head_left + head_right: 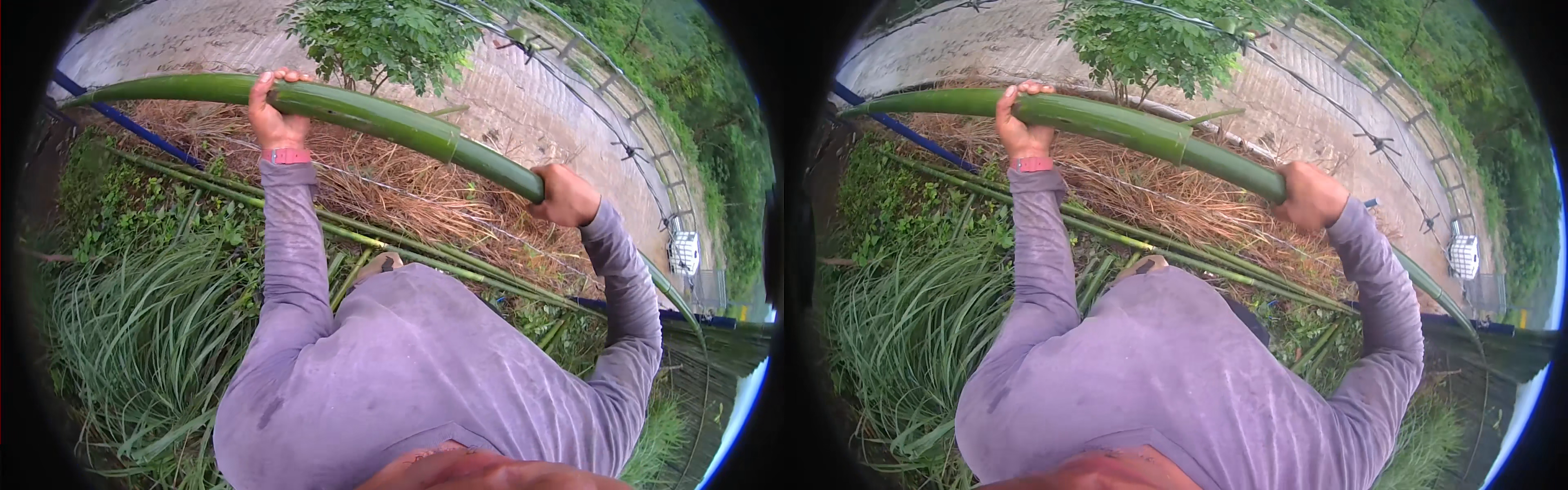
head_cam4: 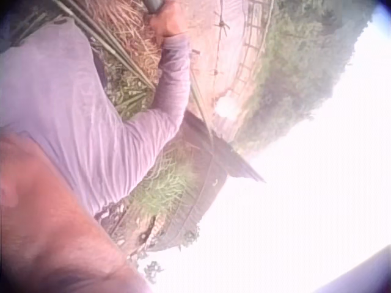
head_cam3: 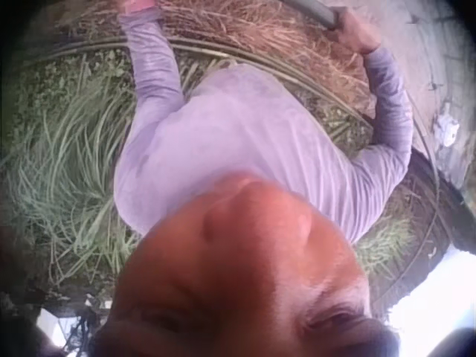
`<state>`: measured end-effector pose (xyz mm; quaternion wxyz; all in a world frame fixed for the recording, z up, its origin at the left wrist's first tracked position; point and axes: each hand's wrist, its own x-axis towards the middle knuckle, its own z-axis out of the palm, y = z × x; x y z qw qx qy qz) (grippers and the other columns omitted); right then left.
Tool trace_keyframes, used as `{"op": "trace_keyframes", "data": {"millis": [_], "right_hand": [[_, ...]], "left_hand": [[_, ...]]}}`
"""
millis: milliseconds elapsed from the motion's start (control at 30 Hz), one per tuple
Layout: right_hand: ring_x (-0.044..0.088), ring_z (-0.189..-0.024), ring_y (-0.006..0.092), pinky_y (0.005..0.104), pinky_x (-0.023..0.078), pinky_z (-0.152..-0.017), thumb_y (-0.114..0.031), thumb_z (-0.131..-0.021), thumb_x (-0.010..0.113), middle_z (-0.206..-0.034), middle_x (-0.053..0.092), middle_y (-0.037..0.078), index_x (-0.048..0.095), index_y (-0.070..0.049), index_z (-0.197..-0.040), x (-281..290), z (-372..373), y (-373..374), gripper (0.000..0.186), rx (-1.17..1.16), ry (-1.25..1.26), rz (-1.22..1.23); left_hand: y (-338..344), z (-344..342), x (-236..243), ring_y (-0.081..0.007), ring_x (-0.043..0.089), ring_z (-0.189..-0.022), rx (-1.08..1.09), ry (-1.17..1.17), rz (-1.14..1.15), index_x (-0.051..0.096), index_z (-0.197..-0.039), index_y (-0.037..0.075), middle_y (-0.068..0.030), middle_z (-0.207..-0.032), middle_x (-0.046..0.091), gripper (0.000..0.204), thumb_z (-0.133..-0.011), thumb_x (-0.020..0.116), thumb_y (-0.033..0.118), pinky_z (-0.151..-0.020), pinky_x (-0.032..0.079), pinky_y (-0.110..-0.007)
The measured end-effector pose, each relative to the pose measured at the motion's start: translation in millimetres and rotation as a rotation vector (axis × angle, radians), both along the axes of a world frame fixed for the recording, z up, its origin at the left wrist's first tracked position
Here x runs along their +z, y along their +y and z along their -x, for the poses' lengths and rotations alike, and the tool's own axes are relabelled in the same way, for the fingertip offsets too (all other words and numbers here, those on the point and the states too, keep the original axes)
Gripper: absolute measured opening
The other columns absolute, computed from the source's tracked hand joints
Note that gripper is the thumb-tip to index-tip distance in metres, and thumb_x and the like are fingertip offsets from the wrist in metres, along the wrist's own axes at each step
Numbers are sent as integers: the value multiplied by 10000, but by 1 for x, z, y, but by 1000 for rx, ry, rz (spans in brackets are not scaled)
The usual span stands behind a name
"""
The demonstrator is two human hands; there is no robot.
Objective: The person is sawing bamboo poles and using wire to construct a fence structure.
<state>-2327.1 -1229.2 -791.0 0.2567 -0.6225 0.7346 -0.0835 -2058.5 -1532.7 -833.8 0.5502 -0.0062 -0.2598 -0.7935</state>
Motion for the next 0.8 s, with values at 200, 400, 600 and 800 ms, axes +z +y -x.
{"op": "trace_keyframes", "data": {"millis": [200,400,600,800], "right_hand": [[581,-677,344,407,455,-627,-206,-630,669,-662,568,174,544,-11,-866,-8,-10,12,331,-28,130,79],[586,-643,345,435,464,-568,-102,-689,568,-721,575,137,471,-66,-894,-25,-34,24,230,-307,521,343],[596,-646,348,439,461,-556,-81,-705,524,-667,590,172,490,-60,-874,-7,-31,22,174,-260,435,150],[573,-639,364,447,445,-569,-196,-728,612,-658,577,169,487,-73,-869,-27,-26,8,224,-235,406,248]], "left_hand": [[4,8,10,-211,531,-729,7,-95,-124,515,-772,23,-88,-714,523,169,-774,590,175,-794,441,-410],[10,15,15,-231,531,-691,143,-242,-289,494,-711,26,-79,-683,521,157,-778,588,132,-732,452,-429],[19,24,-12,-179,519,-724,-48,214,53,520,-813,67,-50,-764,522,83,-739,558,63,-729,447,-372],[25,18,-14,-192,536,-762,6,106,-79,491,-852,57,-58,-781,518,130,-742,560,75,-770,450,-393]]}}
